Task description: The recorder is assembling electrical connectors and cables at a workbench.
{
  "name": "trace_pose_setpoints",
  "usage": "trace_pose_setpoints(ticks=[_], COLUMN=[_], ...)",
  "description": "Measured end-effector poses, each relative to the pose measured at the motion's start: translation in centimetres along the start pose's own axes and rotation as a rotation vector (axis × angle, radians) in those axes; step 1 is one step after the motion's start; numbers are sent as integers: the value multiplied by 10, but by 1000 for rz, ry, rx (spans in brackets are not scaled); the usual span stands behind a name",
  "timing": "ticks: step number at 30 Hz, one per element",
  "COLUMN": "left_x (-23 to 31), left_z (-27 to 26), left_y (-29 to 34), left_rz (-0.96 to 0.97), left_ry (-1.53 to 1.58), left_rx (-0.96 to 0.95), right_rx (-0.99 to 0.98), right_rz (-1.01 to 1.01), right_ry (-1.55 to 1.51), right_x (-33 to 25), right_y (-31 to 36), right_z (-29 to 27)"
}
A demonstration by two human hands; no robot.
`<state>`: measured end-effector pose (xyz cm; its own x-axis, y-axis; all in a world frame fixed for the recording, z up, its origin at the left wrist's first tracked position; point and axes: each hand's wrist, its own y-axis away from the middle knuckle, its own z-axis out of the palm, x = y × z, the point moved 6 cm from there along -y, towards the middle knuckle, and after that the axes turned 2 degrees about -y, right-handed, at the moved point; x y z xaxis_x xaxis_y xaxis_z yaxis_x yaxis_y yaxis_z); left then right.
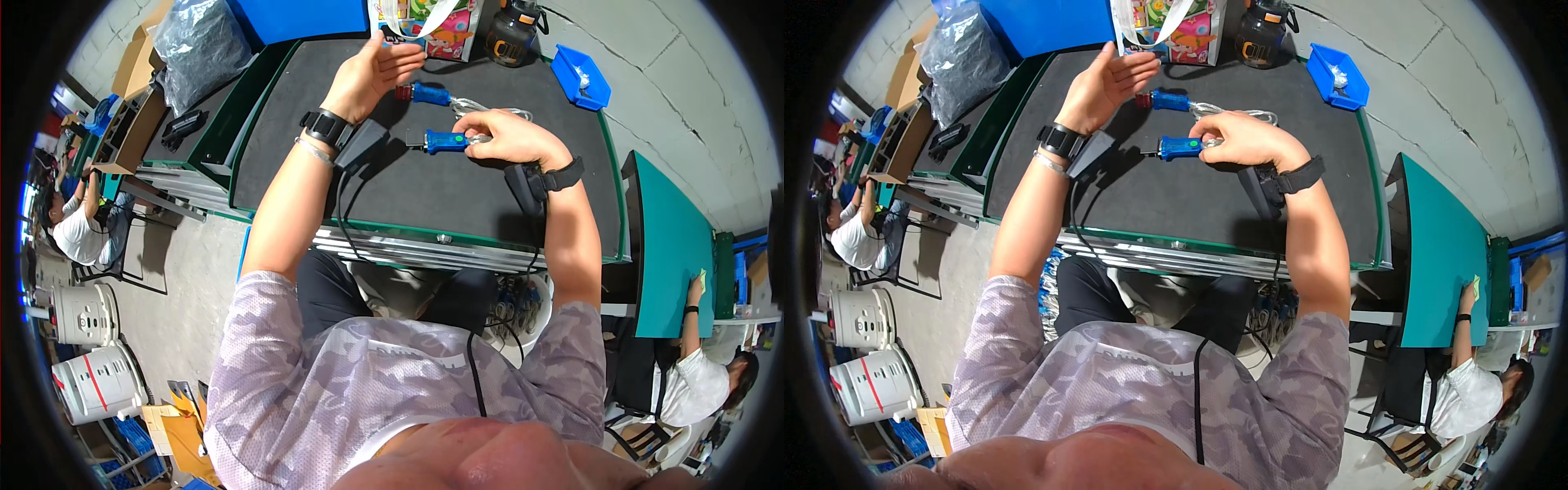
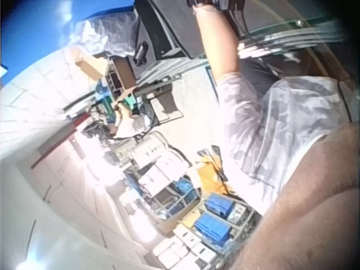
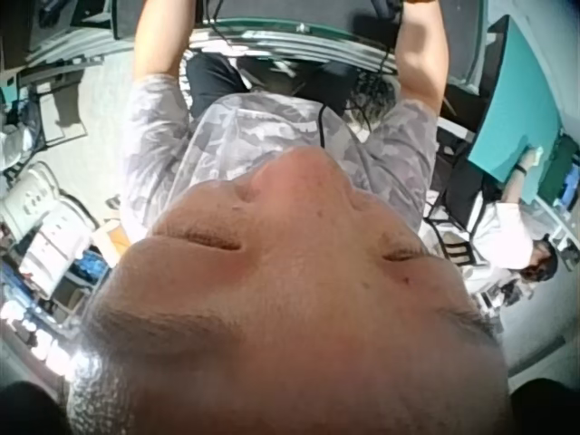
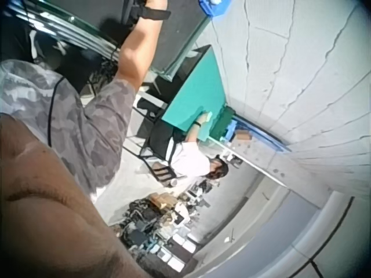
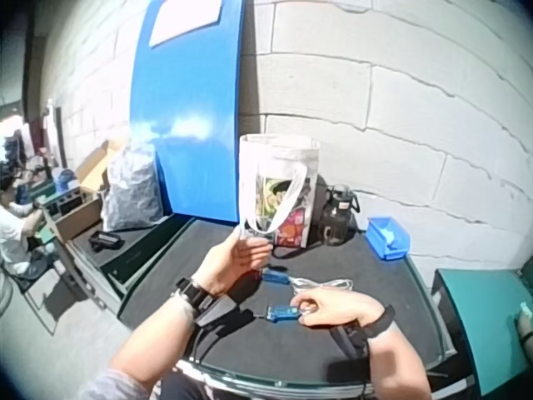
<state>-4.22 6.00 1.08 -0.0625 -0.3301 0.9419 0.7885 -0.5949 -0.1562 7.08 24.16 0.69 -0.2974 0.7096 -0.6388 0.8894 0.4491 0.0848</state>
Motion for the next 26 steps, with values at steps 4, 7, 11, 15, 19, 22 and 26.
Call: trace_pose_setpoints(ticks=[4,7,11,15,19,22,26], left_x=[13,14,16,3,-8,-13,-11], left_z=[10,15,37,56,46,41,37], left_y=[6,7,17,24,17,15,14], left_rz=[-13,-18,85,119,11,-103,-115], left_ry=[367,316,-291,-870,-732,-361,-143], left_rx=[-61,-78,-143,-226,-129,-92,-60], right_rx=[35,121,267,362,790,873,161], right_rz=[-10,-30,-45,-34,-207,-254,-171], right_ry=[-104,-250,-319,-330,-475,-626,-784], right_x=[-7,0,-3,0,-3,1,-24], right_y=[1,-1,1,-2,10,22,13], right_z=[-6,-12,-23,-31,-56,-72,-36])
